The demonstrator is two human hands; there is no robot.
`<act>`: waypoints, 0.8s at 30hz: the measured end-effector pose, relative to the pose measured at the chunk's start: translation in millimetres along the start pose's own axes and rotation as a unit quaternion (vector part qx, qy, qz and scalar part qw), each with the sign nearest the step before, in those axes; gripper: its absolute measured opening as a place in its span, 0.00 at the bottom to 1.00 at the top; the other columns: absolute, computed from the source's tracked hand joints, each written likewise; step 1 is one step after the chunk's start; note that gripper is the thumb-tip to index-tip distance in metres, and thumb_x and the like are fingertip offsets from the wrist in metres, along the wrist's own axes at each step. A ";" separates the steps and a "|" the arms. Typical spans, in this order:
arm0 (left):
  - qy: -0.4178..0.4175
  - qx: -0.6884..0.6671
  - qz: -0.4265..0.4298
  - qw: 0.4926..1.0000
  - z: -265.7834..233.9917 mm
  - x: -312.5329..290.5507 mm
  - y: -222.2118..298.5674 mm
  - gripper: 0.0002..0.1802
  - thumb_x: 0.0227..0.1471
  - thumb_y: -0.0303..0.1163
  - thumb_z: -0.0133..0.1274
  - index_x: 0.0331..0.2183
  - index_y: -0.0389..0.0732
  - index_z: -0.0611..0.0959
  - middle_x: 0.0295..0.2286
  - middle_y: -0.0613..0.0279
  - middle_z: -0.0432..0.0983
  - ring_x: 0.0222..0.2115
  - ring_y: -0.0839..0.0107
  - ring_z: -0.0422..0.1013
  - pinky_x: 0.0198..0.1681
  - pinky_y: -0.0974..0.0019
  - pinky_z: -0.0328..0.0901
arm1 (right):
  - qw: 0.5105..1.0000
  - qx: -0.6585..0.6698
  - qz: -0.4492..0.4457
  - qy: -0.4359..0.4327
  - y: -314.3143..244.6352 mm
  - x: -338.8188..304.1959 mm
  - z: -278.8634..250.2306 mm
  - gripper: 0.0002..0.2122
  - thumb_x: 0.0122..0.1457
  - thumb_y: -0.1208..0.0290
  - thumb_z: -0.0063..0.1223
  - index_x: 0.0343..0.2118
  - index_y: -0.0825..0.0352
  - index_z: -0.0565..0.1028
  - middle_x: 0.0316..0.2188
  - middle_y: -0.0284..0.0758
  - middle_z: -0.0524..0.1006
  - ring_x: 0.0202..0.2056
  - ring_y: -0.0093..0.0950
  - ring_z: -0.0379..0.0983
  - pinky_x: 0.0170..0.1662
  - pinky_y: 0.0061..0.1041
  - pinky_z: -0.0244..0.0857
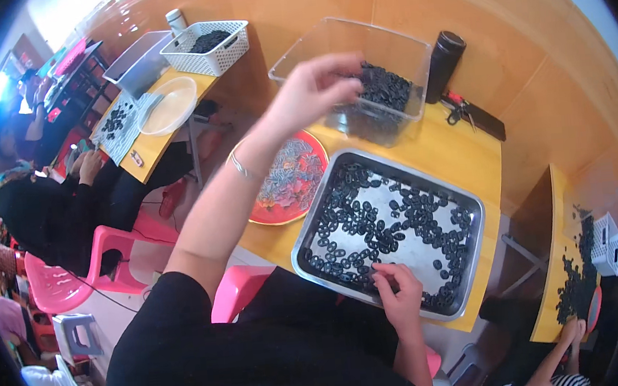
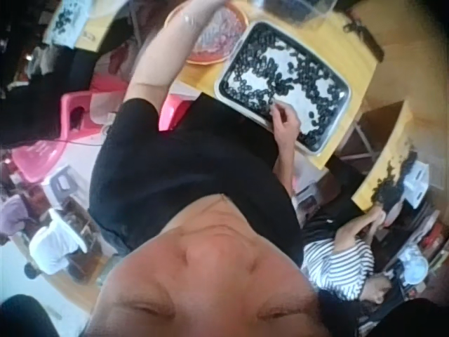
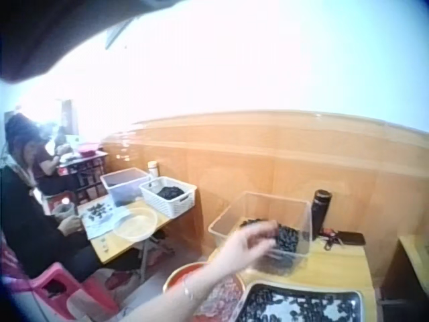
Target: The person sits at a yellow table and repeatedly picks up small black plastic rings from a metal tray and colorful pins from a red plate. They insert the pins into the rings and place the assembled units into a clear plastic container. The process is repetitive and involves fine motor manipulation of small components.
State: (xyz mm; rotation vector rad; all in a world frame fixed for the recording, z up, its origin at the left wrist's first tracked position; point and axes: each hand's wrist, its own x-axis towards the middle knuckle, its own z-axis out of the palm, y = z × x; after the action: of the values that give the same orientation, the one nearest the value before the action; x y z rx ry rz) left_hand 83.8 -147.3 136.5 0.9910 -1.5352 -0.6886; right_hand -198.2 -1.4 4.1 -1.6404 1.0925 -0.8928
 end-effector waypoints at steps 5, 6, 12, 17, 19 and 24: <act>0.068 0.189 0.052 0.978 -15.4 -15.5 13.4 0.15 0.43 0.28 0.55 0.37 0.38 0.77 0.28 0.57 0.75 0.26 0.71 0.73 0.30 0.71 0.67 | 1.000 0.013 0.009 0.008 2.5 -4.4 -1.4 0.08 0.50 0.84 0.47 0.34 0.71 0.74 0.25 0.32 0.70 0.24 0.17 0.67 0.29 0.13 0.62; 0.038 0.212 0.029 0.976 -21.2 -28.6 9.1 0.13 0.44 0.28 0.55 0.35 0.38 0.78 0.27 0.59 0.75 0.26 0.74 0.72 0.29 0.71 0.66 | 1.000 0.018 0.011 0.004 2.7 -4.3 -1.0 0.07 0.50 0.83 0.48 0.34 0.72 0.74 0.26 0.32 0.70 0.25 0.17 0.68 0.29 0.13 0.62; -0.140 0.362 -0.093 0.917 -38.0 -114.0 -42.1 0.05 0.41 0.23 0.53 0.26 0.36 0.79 0.24 0.56 0.74 0.26 0.63 0.72 0.30 0.66 0.65 | 1.000 -0.003 0.002 -0.016 -3.2 7.1 2.7 0.07 0.49 0.82 0.50 0.32 0.70 0.75 0.25 0.34 0.72 0.25 0.19 0.70 0.29 0.15 0.63; -0.187 0.365 -0.092 0.907 -33.3 -149.8 -60.4 0.04 0.40 0.27 0.51 0.25 0.41 0.78 0.25 0.58 0.72 0.30 0.59 0.70 0.33 0.60 0.66 | 1.000 -0.022 0.003 -0.011 -1.4 10.3 5.0 0.07 0.48 0.82 0.51 0.31 0.70 0.75 0.25 0.34 0.73 0.24 0.20 0.70 0.29 0.16 0.63; -0.198 0.388 -0.108 0.894 -27.1 -152.0 -58.2 0.04 0.40 0.27 0.51 0.25 0.41 0.78 0.25 0.58 0.72 0.30 0.59 0.70 0.33 0.60 0.66 | 1.000 -0.021 0.003 -0.010 0.3 10.7 5.0 0.07 0.48 0.82 0.51 0.31 0.70 0.75 0.25 0.34 0.73 0.24 0.20 0.70 0.28 0.16 0.63; -0.183 0.424 -0.070 0.884 -27.5 -155.2 -65.8 0.08 0.42 0.28 0.51 0.30 0.40 0.78 0.23 0.57 0.70 0.28 0.58 0.69 0.31 0.59 0.65 | 1.000 -0.015 0.004 -0.002 -0.6 12.8 6.3 0.07 0.48 0.82 0.51 0.32 0.70 0.75 0.24 0.33 0.73 0.24 0.19 0.70 0.28 0.15 0.62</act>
State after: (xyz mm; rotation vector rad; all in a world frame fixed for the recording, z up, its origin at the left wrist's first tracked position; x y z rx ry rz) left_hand 128.1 -40.4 10.9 1.7011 -2.1866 -0.2784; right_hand -188.0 -11.4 3.8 -1.6614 1.1133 -0.8712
